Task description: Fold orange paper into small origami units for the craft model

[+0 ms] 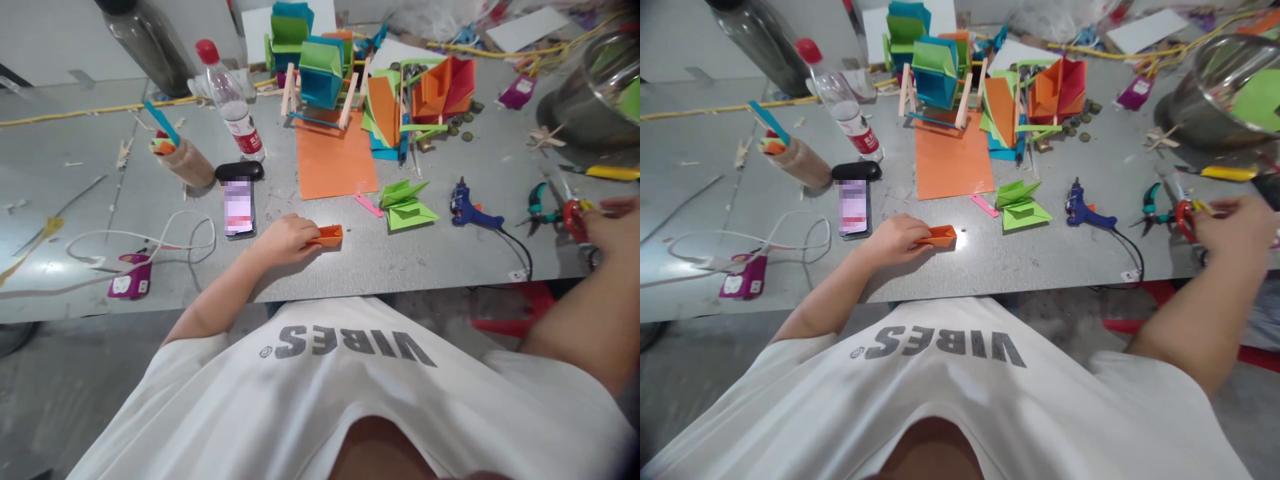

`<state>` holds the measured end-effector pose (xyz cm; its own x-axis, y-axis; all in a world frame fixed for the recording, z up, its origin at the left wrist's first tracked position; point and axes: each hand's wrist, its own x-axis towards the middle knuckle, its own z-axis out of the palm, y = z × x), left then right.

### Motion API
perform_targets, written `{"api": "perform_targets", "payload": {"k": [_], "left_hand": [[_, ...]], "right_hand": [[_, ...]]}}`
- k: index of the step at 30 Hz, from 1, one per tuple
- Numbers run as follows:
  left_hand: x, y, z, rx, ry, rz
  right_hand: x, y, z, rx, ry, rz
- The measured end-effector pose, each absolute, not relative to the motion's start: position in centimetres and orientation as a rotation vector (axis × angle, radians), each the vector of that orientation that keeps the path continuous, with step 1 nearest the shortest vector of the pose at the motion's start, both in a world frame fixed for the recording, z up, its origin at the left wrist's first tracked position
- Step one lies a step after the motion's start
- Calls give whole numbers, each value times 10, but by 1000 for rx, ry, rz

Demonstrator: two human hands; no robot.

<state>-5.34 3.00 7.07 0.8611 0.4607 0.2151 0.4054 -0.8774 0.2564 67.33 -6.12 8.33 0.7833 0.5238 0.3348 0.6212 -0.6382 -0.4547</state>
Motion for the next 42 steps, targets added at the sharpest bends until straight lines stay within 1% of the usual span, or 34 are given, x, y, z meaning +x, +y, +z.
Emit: {"api": "perform_targets", "payload": {"k": [2, 5, 6, 9, 10, 12, 14, 16, 19, 21, 25, 30, 35, 40, 42], "left_hand": [[-53, 29, 70, 2839, 661, 407], [-51, 27, 70, 2820, 694, 438], [-50, 26, 69, 2807, 713, 455], [-47, 23, 67, 2771, 759, 496], [-46, 23, 66, 2766, 766, 501], [-45, 21, 63, 2763, 767, 504], [-45, 21, 59, 2753, 765, 519], [-45, 21, 57, 2731, 756, 553], [-46, 22, 54, 2698, 758, 592], [-47, 23, 54, 2700, 773, 583], [-49, 23, 54, 2746, 770, 574], [-49, 24, 54, 2656, 738, 685], [-53, 25, 52, 2334, 792, 872], [-50, 29, 39, 1841, 884, 1111], [-46, 32, 32, 1650, 903, 1138]], "right_hand": [[635, -50, 94, -2487, -804, -251], [548, -33, 111, -2241, -1139, -231], [514, -29, 116, -2125, -1262, -183], [409, -22, 123, -1455, -1950, 115], [376, -20, 122, -1265, -2124, 218], [318, -16, 112, -1050, -2369, 411], [275, -10, 95, -965, -2529, 480], [251, -4, 75, -963, -2551, 515], [241, 2, 51, -984, -2480, 521], [245, 3, 44, -995, -2453, 497], [255, 2, 43, -976, -2437, 445], [260, 2, 45, -1015, -2400, 448], [261, 2, 44, -1067, -2227, 483], [256, -4, 47, -1178, -1984, 483], [253, -6, 49, -1224, -1931, 490]]}}
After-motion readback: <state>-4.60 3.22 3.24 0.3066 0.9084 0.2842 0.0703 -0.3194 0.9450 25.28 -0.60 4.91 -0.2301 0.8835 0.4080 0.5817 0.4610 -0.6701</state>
